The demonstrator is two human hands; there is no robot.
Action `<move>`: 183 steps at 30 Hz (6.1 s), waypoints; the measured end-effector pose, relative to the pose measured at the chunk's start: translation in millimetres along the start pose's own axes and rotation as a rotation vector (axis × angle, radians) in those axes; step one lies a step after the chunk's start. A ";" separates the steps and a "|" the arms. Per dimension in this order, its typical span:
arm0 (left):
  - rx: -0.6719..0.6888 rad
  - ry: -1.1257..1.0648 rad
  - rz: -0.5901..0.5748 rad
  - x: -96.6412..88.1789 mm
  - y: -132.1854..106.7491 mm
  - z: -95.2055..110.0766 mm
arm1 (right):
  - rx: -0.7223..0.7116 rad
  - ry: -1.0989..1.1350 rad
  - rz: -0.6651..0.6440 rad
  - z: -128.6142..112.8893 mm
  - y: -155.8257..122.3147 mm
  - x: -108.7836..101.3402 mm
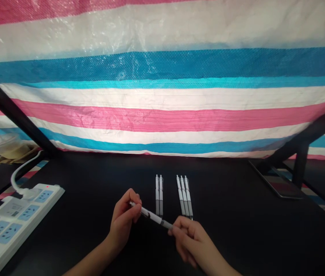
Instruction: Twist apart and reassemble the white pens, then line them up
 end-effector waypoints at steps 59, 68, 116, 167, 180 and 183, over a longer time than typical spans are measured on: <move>0.007 0.098 -0.189 13.8 -4.1 -1.0 | 0.184 0.111 -0.142 12.6 -4.5 11.8; -0.046 0.093 -0.120 14.2 7.7 -1.7 | 0.105 0.332 -0.144 1.2 -7.4 12.7; -0.159 0.084 0.027 9.4 10.7 -0.1 | 0.107 0.460 -0.305 -1.0 -7.5 13.7; 0.179 0.641 0.104 9.9 -16.2 12.9 | -0.899 -1.703 0.019 -27.0 -2.8 -15.4; 0.024 0.442 0.170 -1.3 -5.7 12.5 | -1.081 -1.539 -0.106 -51.7 -18.6 3.1; 0.002 0.413 0.174 -3.2 -5.1 11.3 | -1.129 -1.317 -0.046 -66.7 -29.9 2.7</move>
Point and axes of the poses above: each hand's wrist, its own y-axis towards the middle knuckle, its own x-axis out of the palm, z = x × y, the point moved 4 cm from there along y, towards the middle knuckle, and after that the axes turned 12 degrees about y, right-handed, at the moved point
